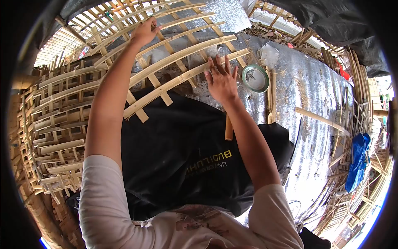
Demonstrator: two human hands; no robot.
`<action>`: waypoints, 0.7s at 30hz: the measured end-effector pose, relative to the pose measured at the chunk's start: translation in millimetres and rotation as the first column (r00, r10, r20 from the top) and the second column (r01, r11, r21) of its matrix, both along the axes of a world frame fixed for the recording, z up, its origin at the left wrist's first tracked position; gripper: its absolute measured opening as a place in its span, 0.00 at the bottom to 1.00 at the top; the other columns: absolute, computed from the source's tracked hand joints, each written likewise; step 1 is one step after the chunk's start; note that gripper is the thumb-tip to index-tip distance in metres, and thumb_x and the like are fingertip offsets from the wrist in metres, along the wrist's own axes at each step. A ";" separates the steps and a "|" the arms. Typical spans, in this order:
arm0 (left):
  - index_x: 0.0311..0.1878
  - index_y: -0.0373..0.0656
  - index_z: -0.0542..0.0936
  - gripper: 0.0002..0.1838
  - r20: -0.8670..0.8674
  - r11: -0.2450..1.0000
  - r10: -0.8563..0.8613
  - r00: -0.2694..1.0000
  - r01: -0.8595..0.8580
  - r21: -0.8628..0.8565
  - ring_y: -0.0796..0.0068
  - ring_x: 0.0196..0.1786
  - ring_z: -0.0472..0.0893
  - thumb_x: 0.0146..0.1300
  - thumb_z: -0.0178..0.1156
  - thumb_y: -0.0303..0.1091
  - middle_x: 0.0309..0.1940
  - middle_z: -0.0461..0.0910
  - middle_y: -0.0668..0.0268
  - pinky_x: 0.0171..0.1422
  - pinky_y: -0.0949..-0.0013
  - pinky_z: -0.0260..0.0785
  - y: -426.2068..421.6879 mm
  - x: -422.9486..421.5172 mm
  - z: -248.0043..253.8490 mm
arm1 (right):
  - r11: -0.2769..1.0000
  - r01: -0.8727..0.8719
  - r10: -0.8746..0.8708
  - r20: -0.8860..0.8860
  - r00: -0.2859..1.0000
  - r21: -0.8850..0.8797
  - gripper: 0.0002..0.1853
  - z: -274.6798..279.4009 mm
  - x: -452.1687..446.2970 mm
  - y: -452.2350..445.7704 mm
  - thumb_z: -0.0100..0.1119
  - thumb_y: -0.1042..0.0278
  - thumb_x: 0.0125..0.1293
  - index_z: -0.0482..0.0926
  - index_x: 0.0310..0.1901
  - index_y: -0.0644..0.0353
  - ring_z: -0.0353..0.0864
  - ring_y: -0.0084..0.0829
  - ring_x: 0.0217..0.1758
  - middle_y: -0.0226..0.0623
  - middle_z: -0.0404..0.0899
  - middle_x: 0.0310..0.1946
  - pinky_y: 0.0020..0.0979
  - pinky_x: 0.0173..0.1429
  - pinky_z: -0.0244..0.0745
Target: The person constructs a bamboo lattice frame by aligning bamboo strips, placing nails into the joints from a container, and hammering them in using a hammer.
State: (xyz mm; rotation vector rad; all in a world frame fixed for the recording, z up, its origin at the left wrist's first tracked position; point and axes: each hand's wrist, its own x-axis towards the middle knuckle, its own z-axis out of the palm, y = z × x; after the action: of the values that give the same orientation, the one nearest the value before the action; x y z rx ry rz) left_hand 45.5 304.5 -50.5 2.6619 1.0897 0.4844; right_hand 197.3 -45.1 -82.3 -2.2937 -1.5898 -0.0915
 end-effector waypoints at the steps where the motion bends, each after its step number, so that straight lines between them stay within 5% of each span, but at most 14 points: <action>1: 0.46 0.50 0.72 0.22 -0.003 1.000 0.003 1.000 -0.003 0.009 0.59 0.37 0.85 0.69 0.61 0.59 0.30 0.84 0.62 0.44 0.53 0.75 0.3 1.2 -4.9 | 1.000 -0.019 0.019 -0.007 1.000 0.007 0.29 -2.0 1.2 0.0 0.48 0.51 0.77 0.65 0.76 0.47 0.49 0.51 0.84 0.42 0.58 0.79 0.72 0.78 0.45; 10: 0.44 0.47 0.71 0.23 0.063 0.990 -0.135 0.989 0.131 0.060 0.64 0.28 0.81 0.68 0.64 0.58 0.27 0.82 0.61 0.37 0.56 0.73 22.6 19.2 -14.8 | 0.993 -0.111 0.111 -0.020 0.994 -0.029 0.30 1.1 -0.6 -6.6 0.53 0.61 0.74 0.63 0.77 0.47 0.55 0.47 0.83 0.41 0.59 0.78 0.72 0.77 0.49; 21: 0.42 0.45 0.73 0.19 0.110 0.969 -0.209 0.972 0.191 0.157 0.58 0.28 0.82 0.70 0.65 0.50 0.25 0.80 0.60 0.37 0.58 0.75 32.8 16.8 -35.3 | 0.995 -0.096 0.097 0.018 0.995 -0.025 0.31 9.7 -7.2 -3.6 0.53 0.70 0.71 0.64 0.76 0.49 0.57 0.48 0.82 0.44 0.60 0.78 0.71 0.75 0.53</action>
State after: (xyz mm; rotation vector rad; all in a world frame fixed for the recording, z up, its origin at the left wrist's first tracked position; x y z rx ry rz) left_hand 62.3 337.3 -85.8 2.7829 0.7660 0.7050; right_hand 190.1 -48.8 -72.5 -2.2359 -1.7170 -0.0712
